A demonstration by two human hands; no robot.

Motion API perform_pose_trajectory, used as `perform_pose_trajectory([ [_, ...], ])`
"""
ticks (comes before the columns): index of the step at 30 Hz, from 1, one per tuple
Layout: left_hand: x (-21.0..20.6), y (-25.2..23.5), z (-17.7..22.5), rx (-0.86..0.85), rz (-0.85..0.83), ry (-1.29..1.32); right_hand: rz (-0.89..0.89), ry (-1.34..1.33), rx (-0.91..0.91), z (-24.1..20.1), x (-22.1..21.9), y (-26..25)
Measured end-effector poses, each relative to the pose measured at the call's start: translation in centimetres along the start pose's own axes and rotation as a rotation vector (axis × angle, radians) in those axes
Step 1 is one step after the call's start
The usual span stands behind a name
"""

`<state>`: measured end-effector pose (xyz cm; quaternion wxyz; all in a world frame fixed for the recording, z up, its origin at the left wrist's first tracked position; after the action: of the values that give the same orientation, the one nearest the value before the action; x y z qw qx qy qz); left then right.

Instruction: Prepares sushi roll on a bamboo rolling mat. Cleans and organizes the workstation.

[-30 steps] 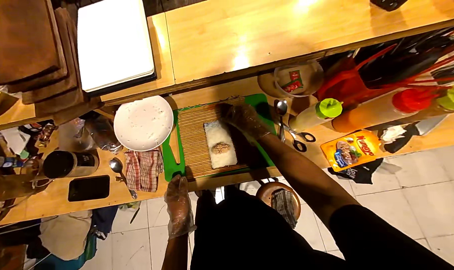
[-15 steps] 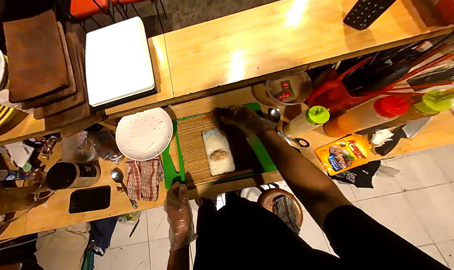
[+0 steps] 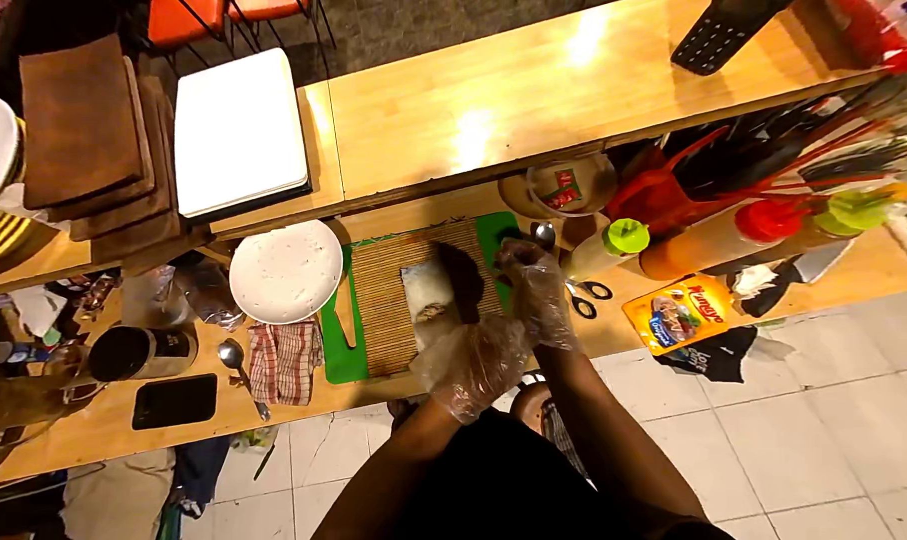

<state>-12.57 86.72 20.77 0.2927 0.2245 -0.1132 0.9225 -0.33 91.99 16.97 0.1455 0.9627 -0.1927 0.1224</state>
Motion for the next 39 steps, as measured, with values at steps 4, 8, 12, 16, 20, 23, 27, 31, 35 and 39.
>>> perform_pose_trajectory([
  [4, -1.8, 0.4, 0.8, -0.173, -0.013, -0.08, -0.069, 0.045, 0.002, 1.2, -0.1, -0.1],
  [8, -2.6, 1.0, 0.4, -0.191, -0.06, -0.128, -0.199, 0.421, 0.186, -1.0, 0.0, 0.3],
  [12, -1.6, 0.4, 0.7, -0.13, -0.012, -0.172, -0.159, 0.281, 0.295, -2.3, -0.4, -0.2],
  [16, -0.7, 2.2, -0.7, 0.012, -0.096, -0.179, -0.267, 0.282, 0.348, -3.2, -3.4, -3.2],
  [20, -0.8, 7.1, -3.1, 0.035, -0.15, -0.237, -0.348, 0.62, 0.458, -3.2, -10.0, -7.9],
  [23, 1.7, 10.3, -3.7, 0.187, -0.124, -0.204, -0.53, 0.787, 0.563, -3.2, -14.1, -8.3],
  [27, 5.8, 14.6, -5.6, 0.436, 0.026, -0.218, -0.628, 0.962, 0.594, -2.9, -17.4, -8.9],
  [31, 8.0, 18.7, -7.4, 0.528, 0.235, -0.192, -0.646, 1.009, 0.503, -2.2, -18.1, -9.4],
  [35, 8.4, 20.6, -8.4, 0.571, 0.31, -0.138, -0.615, 0.962, 0.43, -2.4, -17.9, -9.3],
  [39, 8.6, 21.0, -8.7, 0.592, 0.332, -0.112, -0.592, 0.937, 0.486, -1.2, -17.8, -9.7],
])
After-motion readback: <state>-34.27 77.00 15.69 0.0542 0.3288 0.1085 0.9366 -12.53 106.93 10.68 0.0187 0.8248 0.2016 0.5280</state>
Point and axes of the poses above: each hand's wrist, its own y-axis away from the middle knuckle, its own x-axis out of the back of the hand, z = x × y, the point moved 6 cm from there along -y, towards the middle knuckle, and after that the axes turned 13 degrees about y, right-handed, at the moved point
